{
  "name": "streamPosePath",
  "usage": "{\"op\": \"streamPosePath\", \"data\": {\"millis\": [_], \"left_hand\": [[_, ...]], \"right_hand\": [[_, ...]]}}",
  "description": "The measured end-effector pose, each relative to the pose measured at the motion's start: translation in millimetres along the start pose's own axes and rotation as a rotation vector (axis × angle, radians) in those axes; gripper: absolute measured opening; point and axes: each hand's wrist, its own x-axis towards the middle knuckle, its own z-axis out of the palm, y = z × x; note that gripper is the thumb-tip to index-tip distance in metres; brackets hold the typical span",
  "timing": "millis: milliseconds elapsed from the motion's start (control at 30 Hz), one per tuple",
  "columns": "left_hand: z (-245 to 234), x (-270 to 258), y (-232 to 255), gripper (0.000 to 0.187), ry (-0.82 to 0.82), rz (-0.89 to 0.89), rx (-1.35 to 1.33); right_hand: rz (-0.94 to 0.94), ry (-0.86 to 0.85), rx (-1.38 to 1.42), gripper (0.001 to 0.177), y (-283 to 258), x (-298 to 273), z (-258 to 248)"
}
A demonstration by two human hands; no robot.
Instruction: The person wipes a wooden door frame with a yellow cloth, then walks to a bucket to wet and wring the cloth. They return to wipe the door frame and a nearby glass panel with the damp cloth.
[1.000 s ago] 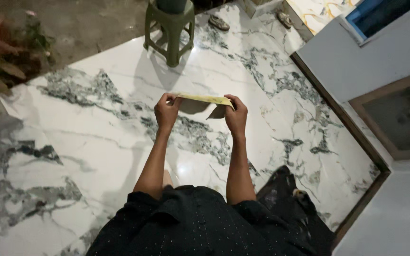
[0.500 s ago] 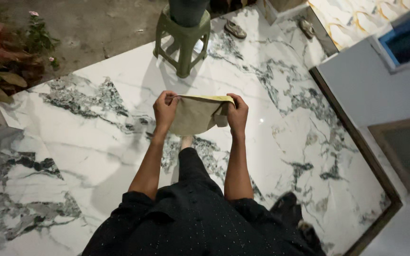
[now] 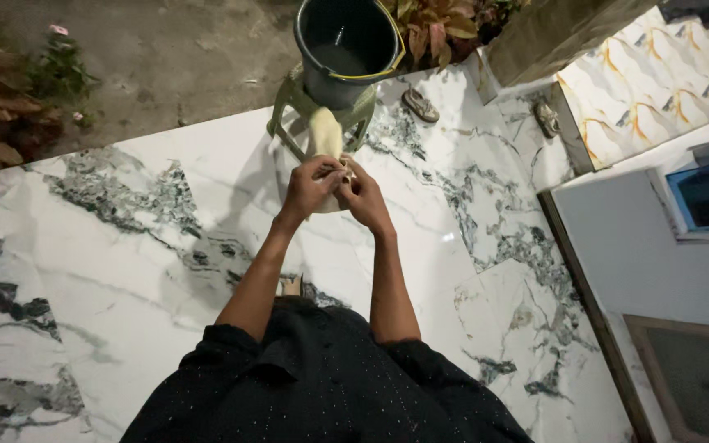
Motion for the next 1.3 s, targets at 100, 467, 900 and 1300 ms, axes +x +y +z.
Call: {"op": "streamPosePath", "data": {"millis": [100,467,900,1300], "left_hand": [[3.3,22.5,-8.7,0.014,-0.042,-0.057,0.017],[-0.7,165.0,-56.0,0.014,-0.065,-0.068,0.030],[-22.3,260.3,-105.8,0.011,0.062,-0.149,0.050],[-22.7,338.2,-134.5,0.012,0.316,-0.047,0.460]], "right_hand": [[-0.032,0.044,0.044,0.027,18.3,26.4,-0.8],[-0.085,0.267,-0.039,0.029,33.5,154.6,-31.0],[0.077,0.519,-0.297,0.041,26.5,250.7,-68.4],[-0.086,0.278,-0.394,0.025,85.6,380.3,-122.9]]}}
